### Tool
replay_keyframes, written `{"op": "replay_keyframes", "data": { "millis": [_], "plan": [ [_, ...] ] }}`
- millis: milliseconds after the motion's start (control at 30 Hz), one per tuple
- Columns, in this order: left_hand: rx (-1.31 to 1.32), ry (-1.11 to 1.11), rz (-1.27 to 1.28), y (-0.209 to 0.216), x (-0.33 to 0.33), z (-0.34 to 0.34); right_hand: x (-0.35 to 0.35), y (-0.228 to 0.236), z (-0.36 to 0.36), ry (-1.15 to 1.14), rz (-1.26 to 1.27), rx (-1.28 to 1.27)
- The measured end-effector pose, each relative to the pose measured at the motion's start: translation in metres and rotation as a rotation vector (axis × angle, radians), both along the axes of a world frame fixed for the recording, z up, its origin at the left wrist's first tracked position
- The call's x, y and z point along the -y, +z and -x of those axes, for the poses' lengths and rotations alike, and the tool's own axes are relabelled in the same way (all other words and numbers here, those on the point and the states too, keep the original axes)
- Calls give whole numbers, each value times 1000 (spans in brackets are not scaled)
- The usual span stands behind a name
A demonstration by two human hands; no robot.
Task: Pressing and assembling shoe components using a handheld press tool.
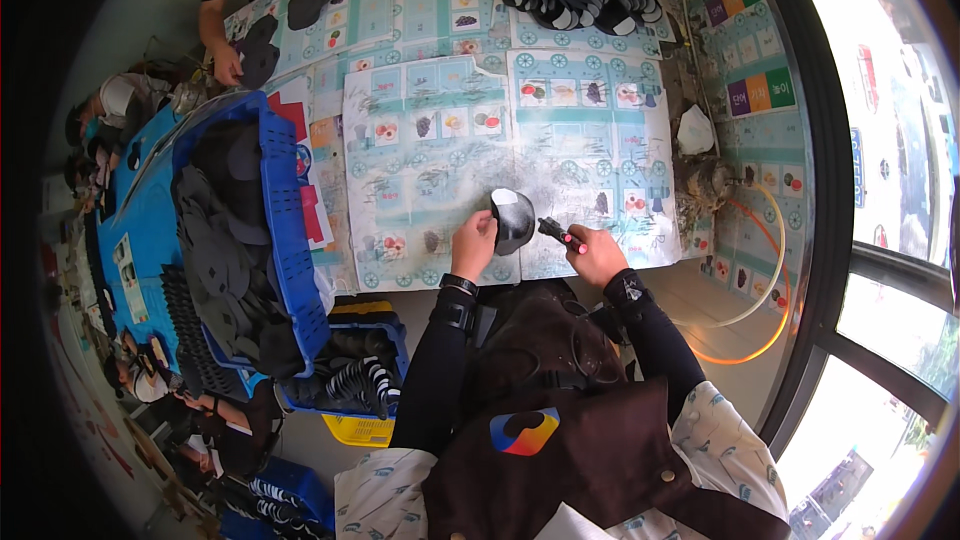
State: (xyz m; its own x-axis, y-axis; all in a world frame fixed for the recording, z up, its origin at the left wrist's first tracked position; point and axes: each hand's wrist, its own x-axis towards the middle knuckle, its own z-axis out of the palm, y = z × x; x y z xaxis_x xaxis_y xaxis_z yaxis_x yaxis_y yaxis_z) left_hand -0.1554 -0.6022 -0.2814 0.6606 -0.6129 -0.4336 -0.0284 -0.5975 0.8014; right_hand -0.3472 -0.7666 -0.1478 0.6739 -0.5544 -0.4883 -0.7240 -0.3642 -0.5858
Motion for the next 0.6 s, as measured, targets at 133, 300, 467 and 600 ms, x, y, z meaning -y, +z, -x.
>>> {"op": "replay_keyframes", "data": {
  "millis": [133,300,467,600],
  "plan": [
    [-50,21,2,-7,-2,-3,-14,-4,7,73,-105,-3],
    [-76,37,43,-16,-8,-7,-14,4,-15,27,-91,80],
    [-16,-25,40,-19,-14,-13,-15,0,-9,131,-127,58],
    [-97,12,18,-7,-3,-8,-16,-1,-8,-34,-118,29]
  ]
}}
